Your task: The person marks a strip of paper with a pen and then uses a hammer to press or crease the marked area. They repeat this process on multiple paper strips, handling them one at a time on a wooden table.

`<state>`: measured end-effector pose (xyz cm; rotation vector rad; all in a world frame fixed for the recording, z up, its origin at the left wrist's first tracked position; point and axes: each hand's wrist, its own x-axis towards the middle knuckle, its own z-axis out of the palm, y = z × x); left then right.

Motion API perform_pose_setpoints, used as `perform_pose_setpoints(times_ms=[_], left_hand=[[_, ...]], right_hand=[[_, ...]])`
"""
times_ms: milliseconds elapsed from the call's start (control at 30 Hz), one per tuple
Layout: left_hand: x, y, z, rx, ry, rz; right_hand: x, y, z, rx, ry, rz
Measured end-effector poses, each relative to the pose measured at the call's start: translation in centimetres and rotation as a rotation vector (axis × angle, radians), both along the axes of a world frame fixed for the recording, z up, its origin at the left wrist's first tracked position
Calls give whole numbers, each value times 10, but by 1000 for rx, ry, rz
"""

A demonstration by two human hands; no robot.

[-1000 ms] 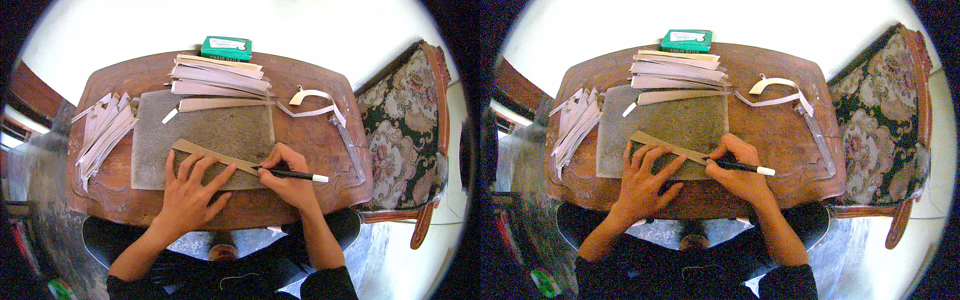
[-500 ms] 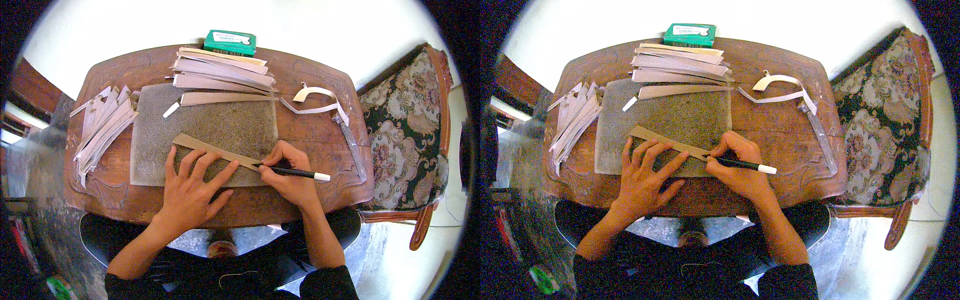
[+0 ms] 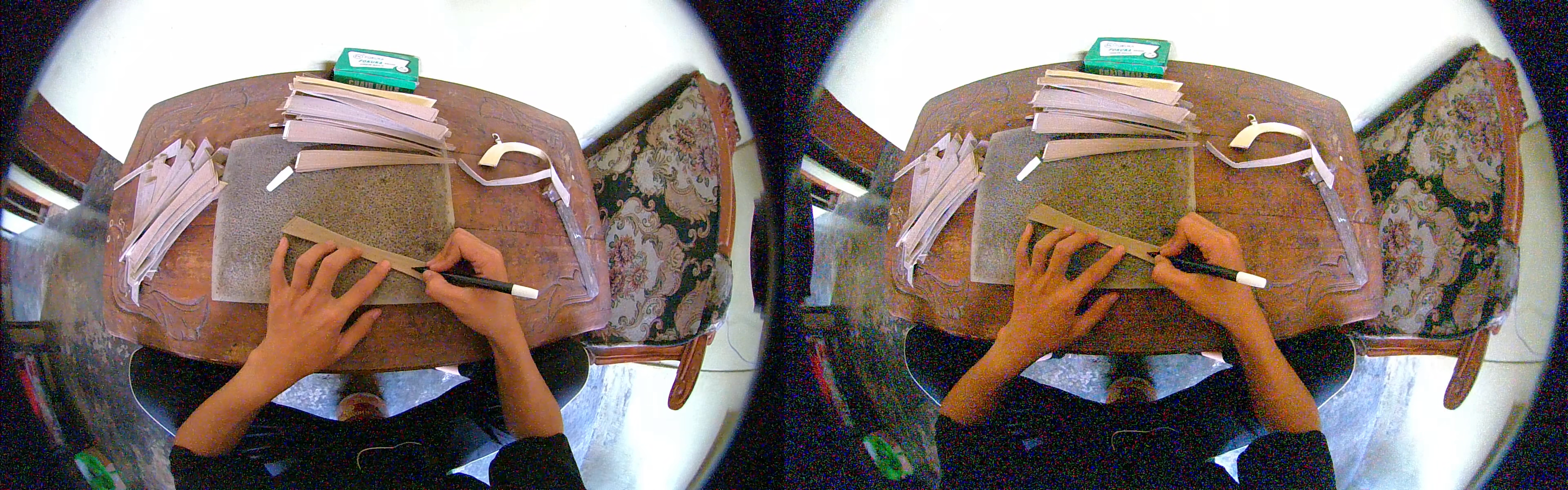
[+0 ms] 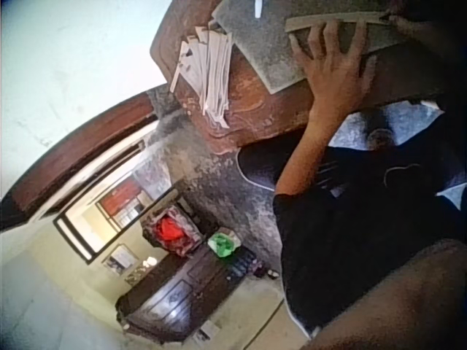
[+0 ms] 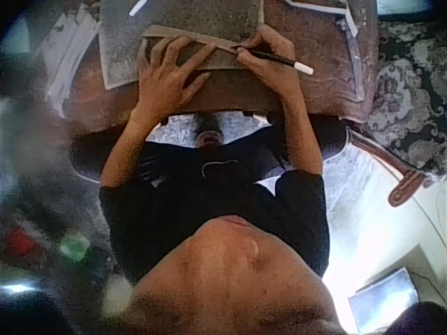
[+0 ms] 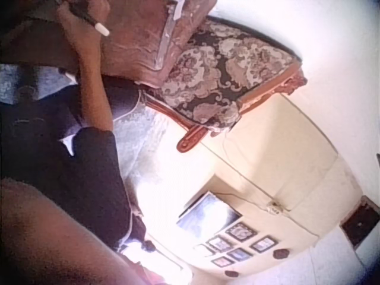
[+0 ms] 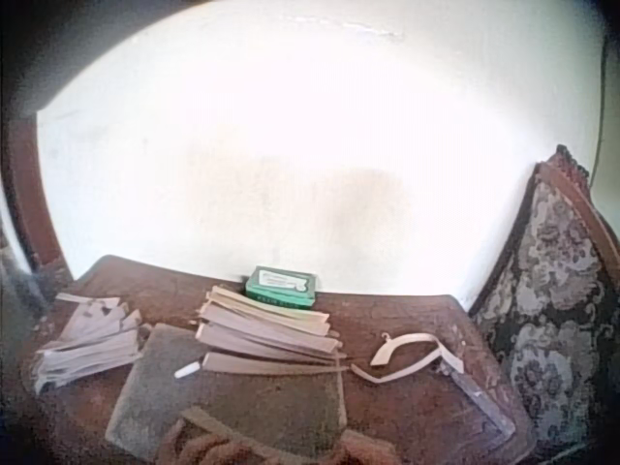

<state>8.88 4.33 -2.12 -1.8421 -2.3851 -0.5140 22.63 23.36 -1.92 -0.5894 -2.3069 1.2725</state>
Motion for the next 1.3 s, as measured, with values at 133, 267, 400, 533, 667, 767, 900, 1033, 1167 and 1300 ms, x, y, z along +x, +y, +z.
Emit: perform_pose_setpoints(times_ms=[133, 267, 400, 533, 667, 767, 900, 1033, 1167, 1300], left_hand=[[0, 0, -1, -1, -3, -6], [0, 0, 0, -2, -2, -5], [0, 0, -1, -4, 6, -5], [0, 0, 0, -6, -2, -5], [1, 0, 1, 3, -17, 5], [-1, 0, 4, 4, 0, 16], [-7, -2, 7, -23, -25, 67], [-8, -1, 6, -19, -26, 32], [-6, 3, 7, -28, -33, -5], [-5, 3, 7, -42, -17, -2]], right_hand=[[-1, 1, 0, 33, 22, 20], [-1, 1, 0, 31, 37, 27], [-1, 1, -1, 21, 31, 20], [-1, 1, -1, 17, 26, 21], [0, 3, -2, 14, 53, 36], [3, 3, -2, -132, 20, 6], [5, 3, 1, -123, 13, 7], [4, 3, 0, -146, 71, -6], [0, 1, 1, -87, 68, -3], [-4, 0, -2, -34, 49, 10]])
